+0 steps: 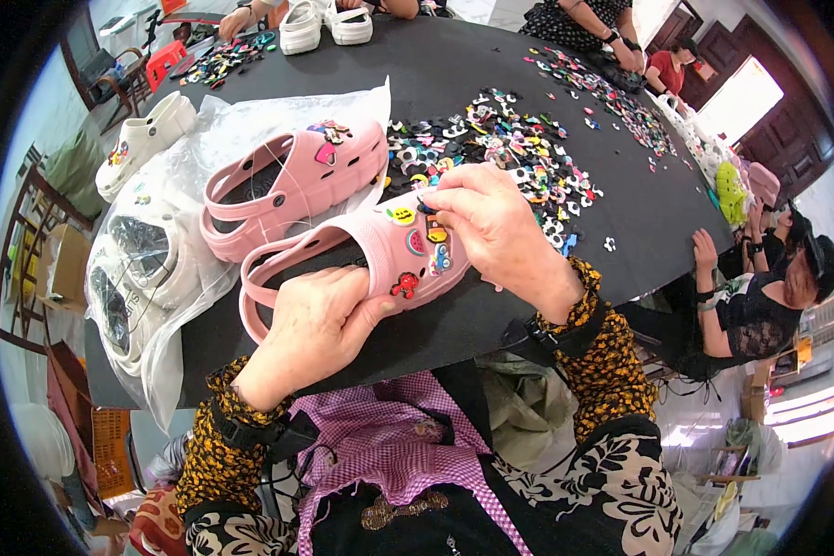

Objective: Decorating clogs with various charms and packaging them into plastic bags.

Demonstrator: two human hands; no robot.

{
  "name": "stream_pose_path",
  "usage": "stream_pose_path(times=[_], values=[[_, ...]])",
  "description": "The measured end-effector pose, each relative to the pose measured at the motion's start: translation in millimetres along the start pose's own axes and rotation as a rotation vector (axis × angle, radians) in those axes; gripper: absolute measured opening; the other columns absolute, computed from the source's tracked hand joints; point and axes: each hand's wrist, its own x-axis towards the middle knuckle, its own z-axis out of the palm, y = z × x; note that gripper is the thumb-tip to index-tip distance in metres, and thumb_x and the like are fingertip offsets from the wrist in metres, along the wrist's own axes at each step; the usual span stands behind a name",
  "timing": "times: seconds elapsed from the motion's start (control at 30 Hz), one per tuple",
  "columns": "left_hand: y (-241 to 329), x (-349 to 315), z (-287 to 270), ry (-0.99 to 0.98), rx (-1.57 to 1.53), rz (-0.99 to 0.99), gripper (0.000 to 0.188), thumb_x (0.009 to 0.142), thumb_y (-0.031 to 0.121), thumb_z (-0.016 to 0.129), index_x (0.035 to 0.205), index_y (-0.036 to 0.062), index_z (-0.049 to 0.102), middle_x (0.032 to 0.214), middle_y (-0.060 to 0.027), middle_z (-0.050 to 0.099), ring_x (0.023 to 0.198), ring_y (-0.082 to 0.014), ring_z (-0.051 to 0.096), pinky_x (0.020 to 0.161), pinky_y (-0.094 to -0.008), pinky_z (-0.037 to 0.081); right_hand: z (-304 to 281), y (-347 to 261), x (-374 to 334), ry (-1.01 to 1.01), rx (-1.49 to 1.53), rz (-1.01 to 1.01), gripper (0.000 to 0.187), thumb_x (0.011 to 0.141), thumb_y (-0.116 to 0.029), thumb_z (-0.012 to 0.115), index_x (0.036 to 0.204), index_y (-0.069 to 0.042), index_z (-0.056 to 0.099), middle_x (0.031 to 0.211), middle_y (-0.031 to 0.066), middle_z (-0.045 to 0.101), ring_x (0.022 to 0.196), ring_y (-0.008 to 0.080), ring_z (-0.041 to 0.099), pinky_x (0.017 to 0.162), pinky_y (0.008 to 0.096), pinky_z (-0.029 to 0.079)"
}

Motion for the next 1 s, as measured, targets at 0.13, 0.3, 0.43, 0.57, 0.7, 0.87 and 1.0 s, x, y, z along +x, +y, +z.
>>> stream_pose_path(times=[0.13, 0.3, 0.43, 0.57, 0.7, 0.87, 1.0], values=[[1, -1, 0, -0.002, -0.009, 0.006, 0.022, 0.083, 0.02, 0.067, 0.078, 0.0027, 0.055, 0.072, -0.0136, 0.059, 0.068, -0.0338, 0.06, 0.06, -0.0417, 0.046, -5, 1, 5, -0.04, 0.081, 0.036, 0.018, 0.079, -0.001, 0.066, 0.096, -0.003, 0.068, 0.091, 0.0102, 0.063, 0.089, 0.0264, 0.06, 0.08, 0.0349, 0.047], [1, -2, -2, -0.001, -0.018, 0.007, 0.021, 0.083, 0.02, 0.067, 0.079, 0.0029, 0.056, 0.073, -0.0135, 0.06, 0.07, -0.0334, 0.061, 0.061, -0.0412, 0.047, -7, -2, 10, -0.051, 0.112, 0.103, 0.015, 0.079, -0.002, 0.066, 0.094, -0.002, 0.067, 0.087, 0.0106, 0.064, 0.086, 0.0257, 0.061, 0.08, 0.0339, 0.048], [0, -2, -1, 0.019, -0.041, 0.004, 0.02, 0.083, 0.02, 0.067, 0.08, 0.0029, 0.057, 0.074, -0.0135, 0.061, 0.07, -0.0333, 0.061, 0.062, -0.0414, 0.047, -7, -3, 11, -0.032, 0.125, 0.155, 0.015, 0.079, -0.002, 0.066, 0.093, -0.001, 0.066, 0.088, 0.011, 0.065, 0.085, 0.0259, 0.062, 0.079, 0.0342, 0.048], [0, -1, -2, -0.021, -0.063, -0.023, 0.018, 0.084, 0.017, 0.066, 0.085, 0.0009, 0.059, 0.076, -0.0157, 0.061, 0.072, -0.0354, 0.061, 0.064, -0.0413, 0.047, -9, 2, 12, -0.087, 0.108, 0.139, 0.014, 0.079, -0.001, 0.066, 0.093, -0.001, 0.066, 0.089, 0.0117, 0.065, 0.086, 0.0263, 0.062, 0.078, 0.0344, 0.049], [-3, 1, -3, 0.005, -0.045, -0.016, 0.02, 0.084, 0.02, 0.066, 0.08, 0.0024, 0.056, 0.073, -0.0144, 0.06, 0.07, -0.0344, 0.061, 0.061, -0.0417, 0.046, -3, 5, 11, -0.056, 0.051, 0.036, 0.013, 0.079, -0.001, 0.066, 0.092, -0.002, 0.066, 0.091, 0.0108, 0.064, 0.088, 0.0266, 0.061, 0.08, 0.0354, 0.048], [-5, 5, -3, -0.004, -0.064, -0.034, 0.022, 0.085, 0.018, 0.065, 0.077, 0.0017, 0.054, 0.072, -0.0154, 0.059, 0.068, -0.0353, 0.06, 0.059, -0.042, 0.046, -1, 7, 10, -0.061, -0.089, -0.099, 0.014, 0.078, -0.001, 0.065, 0.091, -0.005, 0.067, 0.094, 0.0082, 0.064, 0.092, 0.0257, 0.06, 0.082, 0.0365, 0.045], [-4, 7, -5, -0.015, -0.058, -0.034, 0.024, 0.084, 0.018, 0.066, 0.075, 0.0016, 0.051, 0.07, -0.0157, 0.058, 0.067, -0.0358, 0.059, 0.059, -0.0423, 0.045, -3, 11, 7, -0.136, -0.146, -0.149, 0.018, 0.075, -0.007, 0.062, 0.092, -0.009, 0.066, 0.096, 0.0043, 0.062, 0.095, 0.0232, 0.057, 0.083, 0.0368, 0.04]])
